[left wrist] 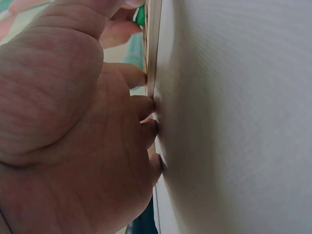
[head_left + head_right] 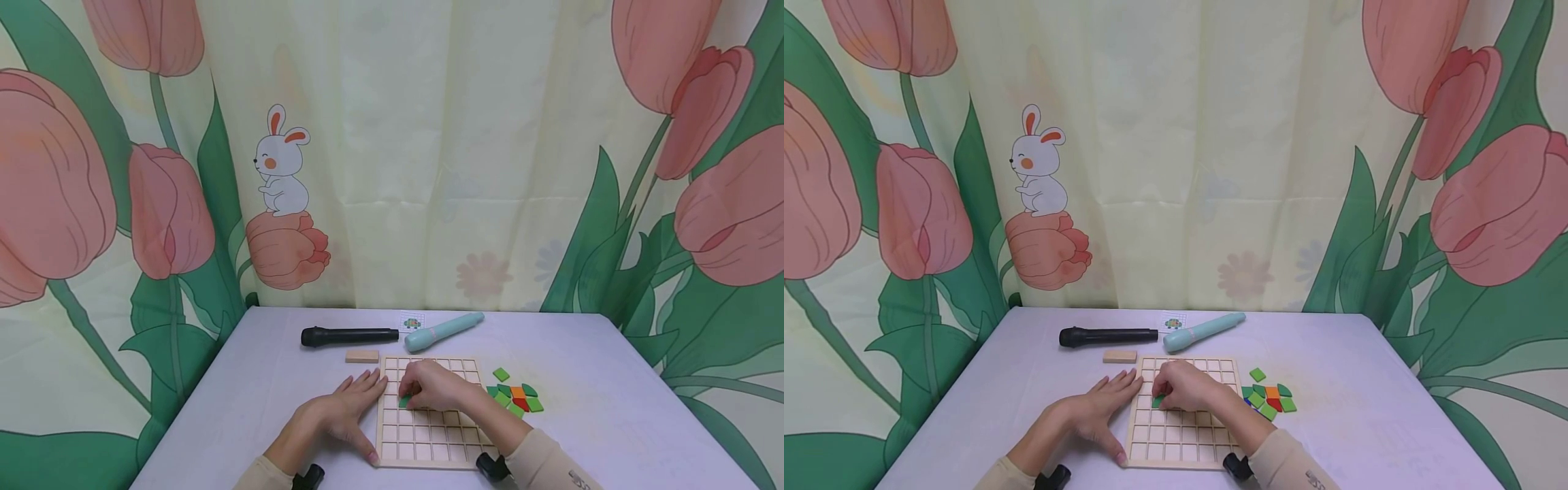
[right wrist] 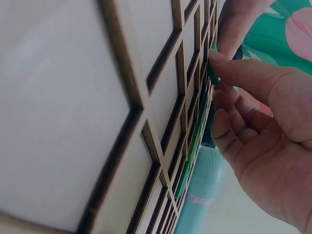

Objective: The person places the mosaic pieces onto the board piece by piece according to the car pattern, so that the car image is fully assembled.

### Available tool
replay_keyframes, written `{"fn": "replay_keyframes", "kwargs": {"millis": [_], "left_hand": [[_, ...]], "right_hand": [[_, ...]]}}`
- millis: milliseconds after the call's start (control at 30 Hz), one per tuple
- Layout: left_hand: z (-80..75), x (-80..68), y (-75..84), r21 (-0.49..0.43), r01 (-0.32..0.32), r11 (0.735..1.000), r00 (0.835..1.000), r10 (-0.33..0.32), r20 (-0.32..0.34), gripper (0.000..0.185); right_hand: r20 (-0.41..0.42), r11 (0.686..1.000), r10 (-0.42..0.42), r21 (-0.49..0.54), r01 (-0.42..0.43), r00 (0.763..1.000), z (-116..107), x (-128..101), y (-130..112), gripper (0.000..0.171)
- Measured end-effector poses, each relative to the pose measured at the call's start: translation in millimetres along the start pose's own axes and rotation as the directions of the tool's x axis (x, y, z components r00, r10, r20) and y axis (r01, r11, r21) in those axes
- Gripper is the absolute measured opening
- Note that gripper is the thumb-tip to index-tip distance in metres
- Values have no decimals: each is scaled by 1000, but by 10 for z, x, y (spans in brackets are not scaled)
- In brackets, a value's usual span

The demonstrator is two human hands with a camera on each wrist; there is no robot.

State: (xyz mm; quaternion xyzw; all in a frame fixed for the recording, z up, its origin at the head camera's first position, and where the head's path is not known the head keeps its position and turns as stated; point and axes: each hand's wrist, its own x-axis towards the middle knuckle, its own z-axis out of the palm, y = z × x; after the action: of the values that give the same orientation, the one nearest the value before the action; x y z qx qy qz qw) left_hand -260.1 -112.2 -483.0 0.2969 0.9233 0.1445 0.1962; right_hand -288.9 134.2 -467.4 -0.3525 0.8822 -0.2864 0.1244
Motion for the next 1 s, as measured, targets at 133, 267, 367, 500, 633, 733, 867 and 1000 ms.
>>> {"fn": "replay_keyframes", "kwargs": {"millis": [133, 267, 367, 500, 633, 733, 867, 1000], "left_hand": [[8, 1, 1, 0, -2, 1000, 1000, 2, -1, 136], [11, 0, 3, -3, -2, 1000, 1000, 2, 0, 136], [9, -3, 3, -3, 0, 1000, 1000, 0, -2, 136], [12, -6, 5, -6, -1, 1000, 1000, 1, -5, 137], [20, -5, 9, -14, -4, 1000, 1000, 4, -4, 138], [16, -4, 13, -15, 0, 1000, 1000, 0, -2, 138], [2, -5, 15, -8, 15, 1000, 1000, -15, 4, 137], [-7, -2, 11, -4, 27, 1000, 1000, -27, 8, 136]], "right_hand": [[2, 1000, 1, -16, -1, 1000, -1, -7, -2, 14], [6, 1000, 7, -11, -7, 1000, -2, -18, -1, 15], [-9, 1000, 13, -8, -13, 1000, -15, -44, -9, 17], [-63, 999, 32, 2, -32, 998, -63, -109, -18, 19], [-129, 1000, 23, 23, -20, 991, -147, -197, -33, 21], [-178, 999, 21, 51, -11, 984, -225, -281, -33, 24], [-246, 994, 57, 108, -31, 968, -322, -404, 8, 26], [-285, 988, 100, 143, -61, 953, -412, -505, 86, 27]]}}
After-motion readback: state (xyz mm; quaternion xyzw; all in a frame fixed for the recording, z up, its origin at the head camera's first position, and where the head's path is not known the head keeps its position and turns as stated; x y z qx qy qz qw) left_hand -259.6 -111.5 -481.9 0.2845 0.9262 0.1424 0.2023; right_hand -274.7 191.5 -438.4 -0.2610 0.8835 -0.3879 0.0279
